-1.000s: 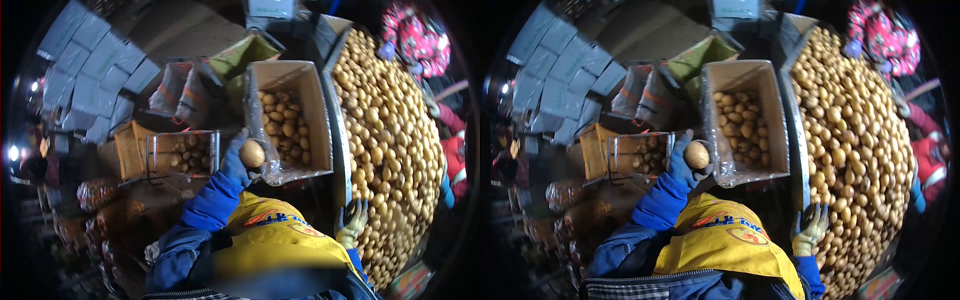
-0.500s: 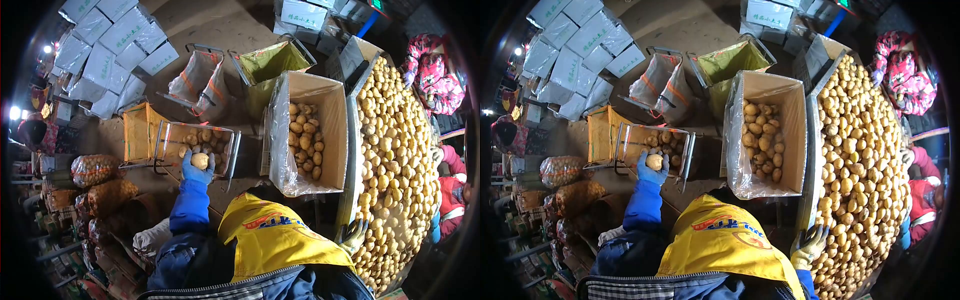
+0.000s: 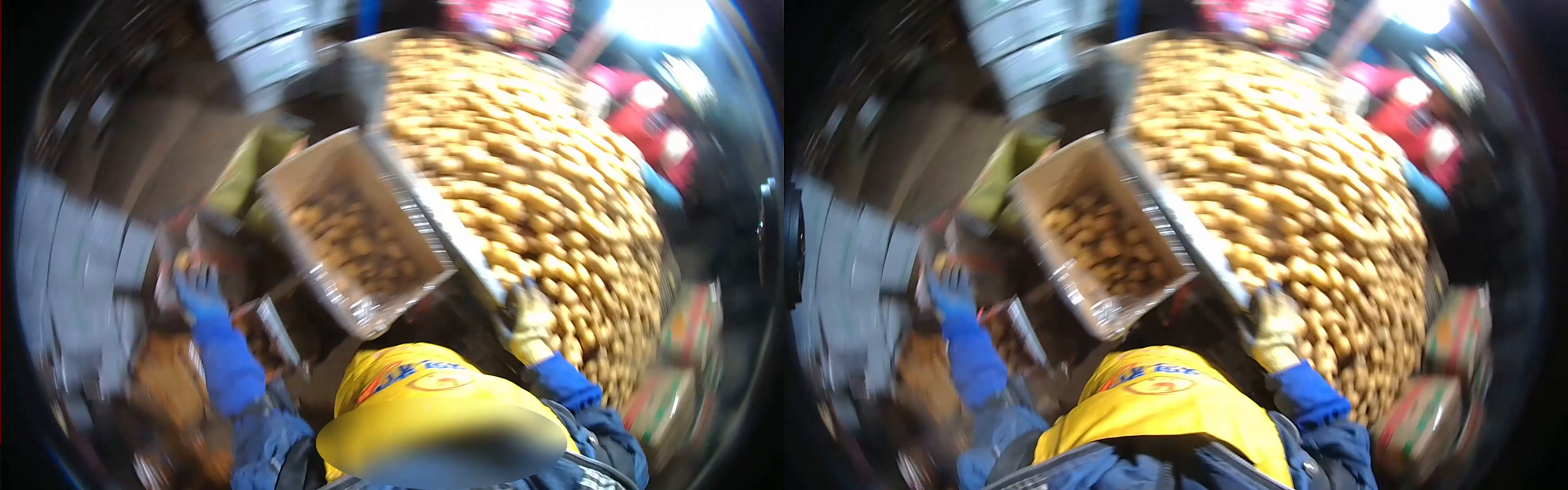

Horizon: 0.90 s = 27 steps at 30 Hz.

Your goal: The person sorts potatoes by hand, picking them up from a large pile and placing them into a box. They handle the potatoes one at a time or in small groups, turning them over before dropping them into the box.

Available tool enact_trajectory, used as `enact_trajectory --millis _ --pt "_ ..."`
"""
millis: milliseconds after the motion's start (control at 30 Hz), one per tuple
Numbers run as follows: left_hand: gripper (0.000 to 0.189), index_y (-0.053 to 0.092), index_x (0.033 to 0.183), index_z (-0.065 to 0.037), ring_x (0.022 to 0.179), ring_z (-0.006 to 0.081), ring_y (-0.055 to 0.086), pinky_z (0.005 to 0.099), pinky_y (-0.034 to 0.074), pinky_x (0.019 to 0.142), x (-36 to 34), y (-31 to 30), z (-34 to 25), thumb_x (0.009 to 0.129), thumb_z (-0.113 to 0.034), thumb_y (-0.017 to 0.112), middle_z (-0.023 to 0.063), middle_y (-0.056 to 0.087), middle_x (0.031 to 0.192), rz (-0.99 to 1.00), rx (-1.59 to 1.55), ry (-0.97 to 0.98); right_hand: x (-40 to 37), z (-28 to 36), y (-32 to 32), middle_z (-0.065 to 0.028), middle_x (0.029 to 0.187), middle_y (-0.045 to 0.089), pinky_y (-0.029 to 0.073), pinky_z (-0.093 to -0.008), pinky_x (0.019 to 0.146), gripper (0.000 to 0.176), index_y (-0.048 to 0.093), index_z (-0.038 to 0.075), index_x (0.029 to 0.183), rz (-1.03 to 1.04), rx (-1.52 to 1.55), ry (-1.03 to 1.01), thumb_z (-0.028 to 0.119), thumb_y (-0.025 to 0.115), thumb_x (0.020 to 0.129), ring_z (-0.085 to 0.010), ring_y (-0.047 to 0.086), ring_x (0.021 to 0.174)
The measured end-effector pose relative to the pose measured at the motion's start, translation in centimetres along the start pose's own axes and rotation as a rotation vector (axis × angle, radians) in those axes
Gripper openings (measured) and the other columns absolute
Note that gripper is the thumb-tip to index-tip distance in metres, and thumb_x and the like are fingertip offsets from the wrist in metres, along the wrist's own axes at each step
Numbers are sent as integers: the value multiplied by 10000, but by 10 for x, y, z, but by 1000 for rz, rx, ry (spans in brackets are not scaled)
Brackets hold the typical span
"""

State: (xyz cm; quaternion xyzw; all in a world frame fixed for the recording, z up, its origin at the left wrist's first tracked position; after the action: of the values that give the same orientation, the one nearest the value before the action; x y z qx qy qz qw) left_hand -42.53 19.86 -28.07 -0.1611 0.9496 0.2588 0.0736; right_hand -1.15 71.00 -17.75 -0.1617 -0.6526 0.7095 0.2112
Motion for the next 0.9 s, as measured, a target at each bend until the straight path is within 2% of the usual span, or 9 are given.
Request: enact_trajectory --millis 100,200,267,400,467,533,667,867,900 --pt "724 304 1637 -72 1458 416 461 507 425 1195 -43 116 58 1074 -469 524 235 320 1679 296 183 -54 -7 -19 0 -245 1477 544 407 -606 1100 682 568 96 1405 -96 132 -83 397 805 841 -480 515 1320" --pt "592 450 1557 -45 1243 332 640 458 563 1026 -122 223 110 1068 -361 563 182 564 1479 670 268 -43 -13 -38 -13 -242 1402 605 482 -543 1040 560 602 79 1381 -114 359 -46 325 764 905 -443 599 1246" --pt "533 504 1512 -36 1139 301 680 399 603 928 -177 286 148 1052 -276 626 149 632 1374 1013 105 -249 -23 -52 -36 -199 1335 660 503 -516 1015 465 645 61 1330 -222 402 -58 254 740 919 -398 650 1180" --pt "417 569 1439 4 1112 232 690 349 611 884 -316 361 192 1050 -117 660 135 654 1348 1168 443 -227 -58 -102 -64 -158 1309 665 477 -519 1002 419 664 80 1267 -373 203 78 249 743 892 -348 630 1193" --pt "384 585 1421 18 1163 193 668 316 562 990 -370 383 198 1050 -58 649 143 678 1328 1422 529 37 -75 -133 -73 -151 1293 664 452 -519 1049 443 663 83 1285 -433 194 234 259 742 886 -350 618 1199" --pt "431 602 1408 23 1216 251 661 376 523 1060 -416 394 200 1010 -98 715 165 686 1316 1530 544 25 -87 -163 -72 -159 1377 613 381 -534 1140 503 638 91 1352 -407 63 316 280 731 895 -358 557 1288" --pt "430 650 1338 11 1279 396 636 465 497 1099 -479 411 193 948 -129 766 252 668 1332 1808 582 618 -86 -199 -83 -179 1462 556 330 -581 1169 541 622 125 1380 -375 -106 390 300 731 880 -382 501 1356" --pt "459 648 1341 -8 1330 408 602 480 472 1132 -504 427 207 913 -96 786 244 645 1379 1950 545 702 -49 -241 -74 -149 1534 517 250 -646 1202 468 634 180 1391 -201 -329 511 198 604 924 -378 435 1441" --pt "464 646 1339 -3 1327 406 603 479 475 1129 -502 430 210 909 -98 791 247 641 1385 1958 545 721 -49 -260 -63 -169 1543 511 259 -646 1189 505 623 191 1404 -170 -427 539 279 660 908 -407 440 1432"
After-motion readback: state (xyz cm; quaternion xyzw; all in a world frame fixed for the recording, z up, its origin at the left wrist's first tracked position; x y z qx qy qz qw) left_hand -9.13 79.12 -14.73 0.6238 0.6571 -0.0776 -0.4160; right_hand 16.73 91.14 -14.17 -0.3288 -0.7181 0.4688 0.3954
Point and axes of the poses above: each hand's wrist, its own x-axis towards the middle knuckle, its own y-axis out of the palm, z = x × y, the point moved 5 cm from there along x, towards the middle knuckle
